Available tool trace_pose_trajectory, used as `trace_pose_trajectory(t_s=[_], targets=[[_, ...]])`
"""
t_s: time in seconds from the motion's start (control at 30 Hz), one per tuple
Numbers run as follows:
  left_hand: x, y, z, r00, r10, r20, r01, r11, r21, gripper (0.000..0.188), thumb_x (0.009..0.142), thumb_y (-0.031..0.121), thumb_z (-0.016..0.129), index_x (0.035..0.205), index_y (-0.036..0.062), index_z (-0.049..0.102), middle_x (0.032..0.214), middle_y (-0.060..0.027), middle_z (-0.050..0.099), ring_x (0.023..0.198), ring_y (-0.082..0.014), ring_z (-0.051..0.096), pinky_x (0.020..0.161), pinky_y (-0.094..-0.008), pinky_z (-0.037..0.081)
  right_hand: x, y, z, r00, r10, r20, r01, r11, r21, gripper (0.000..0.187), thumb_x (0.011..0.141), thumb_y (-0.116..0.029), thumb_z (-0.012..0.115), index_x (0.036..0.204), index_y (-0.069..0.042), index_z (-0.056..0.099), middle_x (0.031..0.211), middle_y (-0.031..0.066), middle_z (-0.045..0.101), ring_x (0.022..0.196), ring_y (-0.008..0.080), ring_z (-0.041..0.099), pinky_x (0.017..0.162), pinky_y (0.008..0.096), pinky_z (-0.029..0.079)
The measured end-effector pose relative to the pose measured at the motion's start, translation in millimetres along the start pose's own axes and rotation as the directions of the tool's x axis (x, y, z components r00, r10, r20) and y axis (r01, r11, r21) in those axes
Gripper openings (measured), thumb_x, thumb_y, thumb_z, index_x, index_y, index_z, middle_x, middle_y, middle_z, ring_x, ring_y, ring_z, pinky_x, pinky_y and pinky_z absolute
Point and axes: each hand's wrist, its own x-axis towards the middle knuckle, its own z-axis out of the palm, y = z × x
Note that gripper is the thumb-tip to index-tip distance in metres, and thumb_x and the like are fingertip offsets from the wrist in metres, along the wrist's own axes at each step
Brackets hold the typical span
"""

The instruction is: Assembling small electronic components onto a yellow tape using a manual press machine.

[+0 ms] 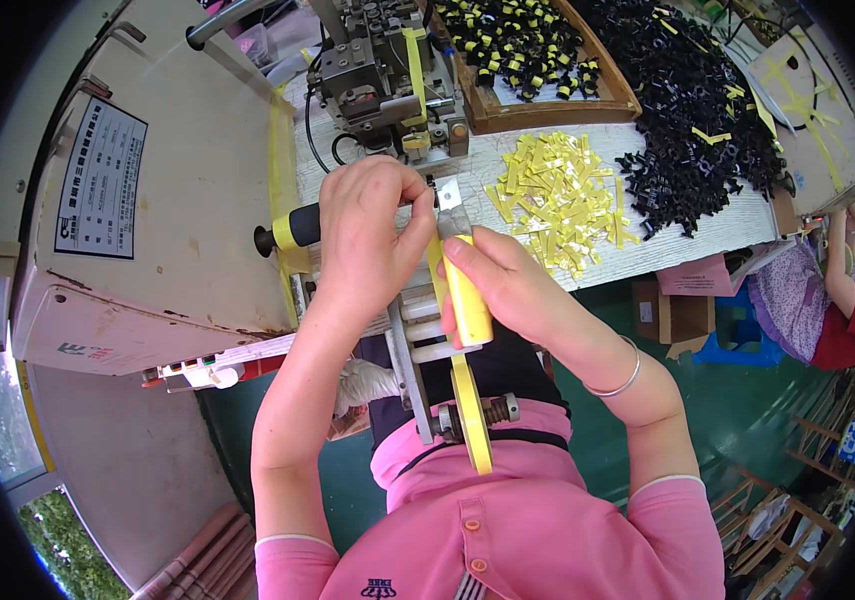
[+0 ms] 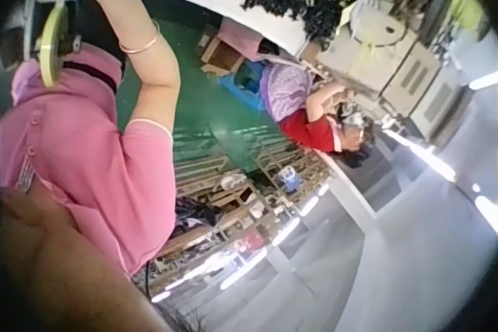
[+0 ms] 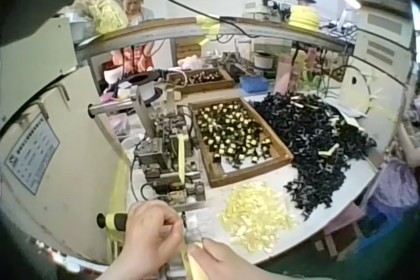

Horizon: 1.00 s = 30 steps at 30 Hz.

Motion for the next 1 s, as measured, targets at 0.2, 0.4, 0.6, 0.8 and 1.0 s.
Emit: trace_pose_trajectory(t_s=[0.2, 0.4, 0.6, 0.8, 1.0], targets=[[-1, 0, 0, 0.998, -0.052, 0.021, 0.053, 0.996, -0.073, 0.019, 0.069, 0.003, 0.067, 0.080, 0.0081, 0.053, 0.080, -0.0043, 0.059, 0.086, -0.0264, 0.058, 0.080, -0.0381, 0.038, 2, -3, 9, 0.999, 0.038, -0.007, -0.037, 0.993, 0.108, 0.036, 0.100, -0.033, 0.040, 0.097, 0.003, 0.045, 0.068, 0.0196, 0.062, 0.054, 0.0279, 0.065, 0.046, 0.0324, 0.053], [2, 4, -3, 1.000, -0.023, -0.012, 0.021, 0.993, -0.115, 0.015, 0.072, 0.003, 0.067, 0.078, 0.0066, 0.054, 0.078, -0.0034, 0.058, 0.082, -0.0227, 0.057, 0.076, -0.0341, 0.040, 3, -6, 5, 0.998, 0.062, 0.001, -0.062, 0.990, 0.129, 0.036, 0.100, -0.033, 0.041, 0.099, 0.003, 0.046, 0.068, 0.0198, 0.063, 0.055, 0.0282, 0.065, 0.047, 0.0330, 0.054], [-8, 6, -22, 0.875, -0.467, -0.129, 0.379, 0.825, -0.418, 0.021, 0.085, 0.006, 0.065, 0.070, 0.0023, 0.050, 0.066, -0.0003, 0.048, 0.063, -0.0115, 0.042, 0.062, -0.0249, 0.035, -7, -8, -14, 0.997, 0.060, 0.041, -0.064, 0.993, 0.095, 0.035, 0.099, -0.031, 0.042, 0.100, 0.003, 0.049, 0.070, 0.0199, 0.063, 0.055, 0.0277, 0.065, 0.049, 0.0341, 0.054], [-24, 2, -36, 0.884, -0.403, -0.238, 0.336, 0.900, -0.278, 0.025, 0.085, 0.004, 0.064, 0.066, 0.0036, 0.047, 0.063, -0.0018, 0.047, 0.062, -0.0142, 0.042, 0.062, -0.0285, 0.034, -15, -1, -32, 0.994, -0.092, -0.057, 0.097, 0.989, 0.108, 0.031, 0.099, -0.026, 0.046, 0.108, 0.003, 0.053, 0.076, 0.0121, 0.063, 0.061, 0.0208, 0.065, 0.056, 0.0298, 0.053], [-28, 9, -34, 0.977, -0.047, -0.206, 0.051, 0.999, 0.015, 0.015, 0.076, 0.002, 0.068, 0.082, 0.0057, 0.055, 0.078, -0.0067, 0.058, 0.076, -0.0261, 0.056, 0.072, -0.0373, 0.040, -13, 0, -43, 0.976, -0.185, -0.113, 0.187, 0.982, 0.006, 0.030, 0.098, -0.023, 0.048, 0.111, 0.003, 0.053, 0.077, 0.0065, 0.061, 0.062, 0.0143, 0.060, 0.057, 0.0258, 0.050]])
